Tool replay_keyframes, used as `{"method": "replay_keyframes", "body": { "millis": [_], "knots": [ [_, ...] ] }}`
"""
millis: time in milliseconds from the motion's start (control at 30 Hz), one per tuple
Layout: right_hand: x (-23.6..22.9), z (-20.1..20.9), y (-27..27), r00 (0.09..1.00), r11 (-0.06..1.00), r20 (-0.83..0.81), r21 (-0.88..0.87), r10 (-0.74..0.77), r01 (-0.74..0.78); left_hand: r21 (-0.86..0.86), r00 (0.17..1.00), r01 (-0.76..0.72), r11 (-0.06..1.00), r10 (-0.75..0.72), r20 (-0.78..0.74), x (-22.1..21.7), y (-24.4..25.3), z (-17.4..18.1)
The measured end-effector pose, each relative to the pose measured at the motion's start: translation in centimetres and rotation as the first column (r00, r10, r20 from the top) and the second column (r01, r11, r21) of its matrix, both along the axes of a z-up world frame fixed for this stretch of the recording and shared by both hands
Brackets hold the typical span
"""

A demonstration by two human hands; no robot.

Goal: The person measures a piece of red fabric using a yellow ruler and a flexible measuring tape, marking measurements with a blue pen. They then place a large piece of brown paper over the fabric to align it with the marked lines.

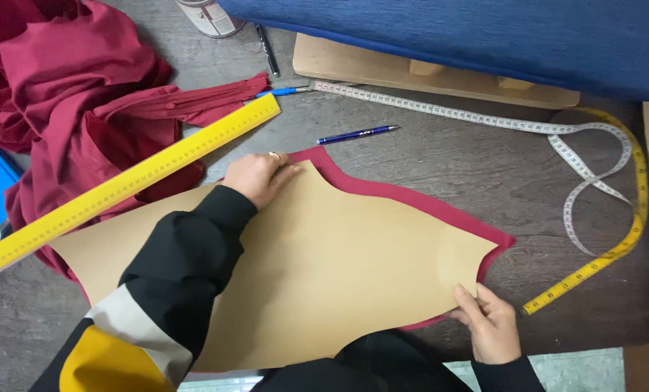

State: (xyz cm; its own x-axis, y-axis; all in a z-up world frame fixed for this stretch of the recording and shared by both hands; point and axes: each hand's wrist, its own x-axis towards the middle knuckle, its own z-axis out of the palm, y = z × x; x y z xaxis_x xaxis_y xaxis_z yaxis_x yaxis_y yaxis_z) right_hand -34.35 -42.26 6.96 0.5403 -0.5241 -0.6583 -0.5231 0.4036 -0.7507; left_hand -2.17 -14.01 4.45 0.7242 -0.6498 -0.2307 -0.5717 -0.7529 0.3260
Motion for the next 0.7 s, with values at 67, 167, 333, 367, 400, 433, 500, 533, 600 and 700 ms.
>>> {"method": "replay_keyframes", "body": {
  "millis": [67, 167, 333, 367, 400, 433, 500, 533, 600, 700],
  "knots": [
    [-1.5, -2.4, -0.6, 1.000, 1.000, -0.011, -0.028, 0.007, -0.008, -0.011, 0.999, -0.043, 0.999, 0.043, -0.006, -0.1, -0.4, -0.2],
    [-2.4, -3.3, -0.8, 1.000, 0.997, -0.006, -0.081, 0.021, -0.022, -0.022, 0.991, -0.133, 0.991, 0.132, -0.037, -0.2, -0.9, -0.3],
    [-2.4, -3.1, -0.6, 0.999, 0.993, 0.052, -0.115, -0.010, 0.016, -0.025, 0.965, -0.238, 0.971, 0.233, -0.122, -0.3, -1.8, 0.2],
    [-2.9, -3.5, -0.9, 1.000, 0.984, 0.024, -0.178, 0.010, -0.006, -0.021, 0.957, -0.257, 0.966, 0.251, -0.145, -0.3, -2.0, 0.3],
    [-3.3, -3.8, -1.2, 1.000, 0.970, -0.006, -0.240, 0.029, -0.029, -0.018, 0.948, -0.276, 0.961, 0.269, -0.167, -0.3, -2.2, 0.3],
    [-3.1, -3.5, -1.1, 1.000, 0.971, -0.009, -0.238, 0.030, -0.032, -0.016, 0.948, -0.277, 0.961, 0.271, -0.170, -0.2, -2.4, 0.3],
    [-2.7, -3.0, -0.8, 0.998, 0.986, 0.037, -0.155, -0.058, 0.063, -0.028, 0.945, -0.278, 0.960, 0.269, -0.184, -0.1, -2.6, 0.2],
    [-2.9, -3.4, -0.9, 0.998, 0.986, 0.034, -0.154, -0.056, 0.061, -0.026, 0.945, -0.280, 0.960, 0.270, -0.187, 0.0, -2.7, 0.3],
    [-3.3, -4.2, -1.2, 0.997, 0.981, 0.069, -0.187, -0.028, 0.040, -0.017, 0.929, -0.302, 0.953, 0.291, -0.228, 0.2, -2.9, 0.4],
    [-3.4, -4.6, -1.2, 0.998, 0.984, 0.029, -0.169, -0.054, 0.058, -0.010, 0.924, -0.314, 0.950, 0.303, -0.232, 0.2, -2.9, 0.0]
  ]
}}
